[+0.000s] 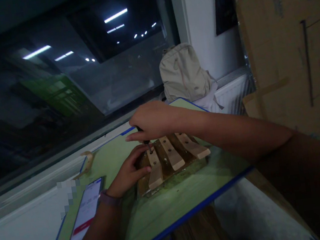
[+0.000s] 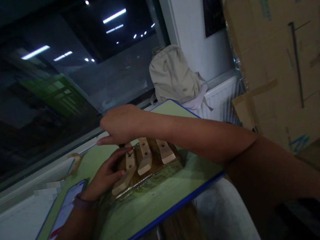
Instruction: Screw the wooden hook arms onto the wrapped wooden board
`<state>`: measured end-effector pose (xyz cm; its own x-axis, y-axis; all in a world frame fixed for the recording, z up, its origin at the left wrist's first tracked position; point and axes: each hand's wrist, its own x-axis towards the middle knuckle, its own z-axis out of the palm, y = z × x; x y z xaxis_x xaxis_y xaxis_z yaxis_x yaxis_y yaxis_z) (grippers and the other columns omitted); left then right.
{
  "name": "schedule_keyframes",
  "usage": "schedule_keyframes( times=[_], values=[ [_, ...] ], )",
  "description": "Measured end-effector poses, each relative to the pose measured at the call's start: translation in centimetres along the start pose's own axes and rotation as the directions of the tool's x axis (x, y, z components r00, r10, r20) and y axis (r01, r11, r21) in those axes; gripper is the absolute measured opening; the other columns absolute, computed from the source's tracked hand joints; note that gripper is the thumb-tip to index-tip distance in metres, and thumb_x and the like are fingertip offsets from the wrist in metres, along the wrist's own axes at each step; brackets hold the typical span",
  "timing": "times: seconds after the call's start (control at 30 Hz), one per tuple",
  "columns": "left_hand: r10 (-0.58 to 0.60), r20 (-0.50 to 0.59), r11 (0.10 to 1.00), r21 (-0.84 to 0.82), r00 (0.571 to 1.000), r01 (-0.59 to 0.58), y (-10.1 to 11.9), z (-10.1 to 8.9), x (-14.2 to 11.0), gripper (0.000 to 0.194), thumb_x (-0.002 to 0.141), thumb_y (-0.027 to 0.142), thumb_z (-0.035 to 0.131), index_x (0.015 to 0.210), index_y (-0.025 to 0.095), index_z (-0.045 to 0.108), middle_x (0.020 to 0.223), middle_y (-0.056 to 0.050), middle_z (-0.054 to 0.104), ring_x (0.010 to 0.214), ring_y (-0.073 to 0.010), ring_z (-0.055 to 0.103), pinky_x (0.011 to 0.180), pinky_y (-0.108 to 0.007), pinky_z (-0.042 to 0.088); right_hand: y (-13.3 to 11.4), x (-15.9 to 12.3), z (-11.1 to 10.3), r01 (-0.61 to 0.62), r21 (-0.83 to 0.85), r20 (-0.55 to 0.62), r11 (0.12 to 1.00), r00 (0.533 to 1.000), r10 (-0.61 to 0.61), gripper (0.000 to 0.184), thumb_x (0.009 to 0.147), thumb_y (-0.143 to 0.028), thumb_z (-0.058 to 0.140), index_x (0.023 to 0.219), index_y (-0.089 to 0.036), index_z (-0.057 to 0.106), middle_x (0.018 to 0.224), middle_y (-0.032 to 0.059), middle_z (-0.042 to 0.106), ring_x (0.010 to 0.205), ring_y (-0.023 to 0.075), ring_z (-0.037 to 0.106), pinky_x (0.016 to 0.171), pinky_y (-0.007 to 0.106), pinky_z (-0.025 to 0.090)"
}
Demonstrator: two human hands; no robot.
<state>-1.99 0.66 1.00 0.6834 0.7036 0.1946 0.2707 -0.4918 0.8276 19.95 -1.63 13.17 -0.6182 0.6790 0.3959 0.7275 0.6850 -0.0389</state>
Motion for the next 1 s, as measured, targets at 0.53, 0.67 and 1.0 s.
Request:
schedule_keyframes(
  times=[0.53,0.67,1.0],
  values=[
    [0.030,0.002,0.998,0.056,1.000,-0.030,0.6,-0.1,0.1,0.059,0.075,0.049,0.074,0.127,0.026,0.058,0.137,-0.010,0.052,0.134,-0.0322,0.044,0.116,-0.048,0.029,1.1,0.4,0.6,0.062,0.070,-0.004,0.996,0.998,-0.062,0.030,0.094,-0.043,0.051,0.089,-0.016,0.064,0.089,0.0091,0.070,0.077,0.0186,0.059,0.063,0.028,0.033],
    [-0.007,0.008,0.999,0.038,1.000,0.006,0.2,-0.1,0.0,0.060,0.075,0.048,0.075,0.128,0.026,0.058,0.139,-0.010,0.052,0.134,-0.0327,0.044,0.116,-0.050,0.029,1.1,0.1,-0.2,0.222,0.298,0.101,0.928,0.960,-0.262,0.020,0.084,-0.010,0.060,0.104,-0.016,0.058,0.109,0.0076,0.065,0.087,0.0134,0.058,0.070,0.024,0.038],
    [0.014,0.013,0.999,0.030,1.000,-0.014,0.3,0.0,-0.1,0.060,0.076,0.048,0.074,0.130,0.027,0.056,0.143,-0.009,0.049,0.137,-0.0317,0.041,0.118,-0.049,0.027,0.8,0.4,0.1,0.021,0.023,0.009,1.000,1.000,-0.021,0.025,0.089,-0.041,0.058,0.079,-0.019,0.062,0.080,0.0055,0.068,0.074,0.0174,0.057,0.061,0.028,0.026]
  ],
)
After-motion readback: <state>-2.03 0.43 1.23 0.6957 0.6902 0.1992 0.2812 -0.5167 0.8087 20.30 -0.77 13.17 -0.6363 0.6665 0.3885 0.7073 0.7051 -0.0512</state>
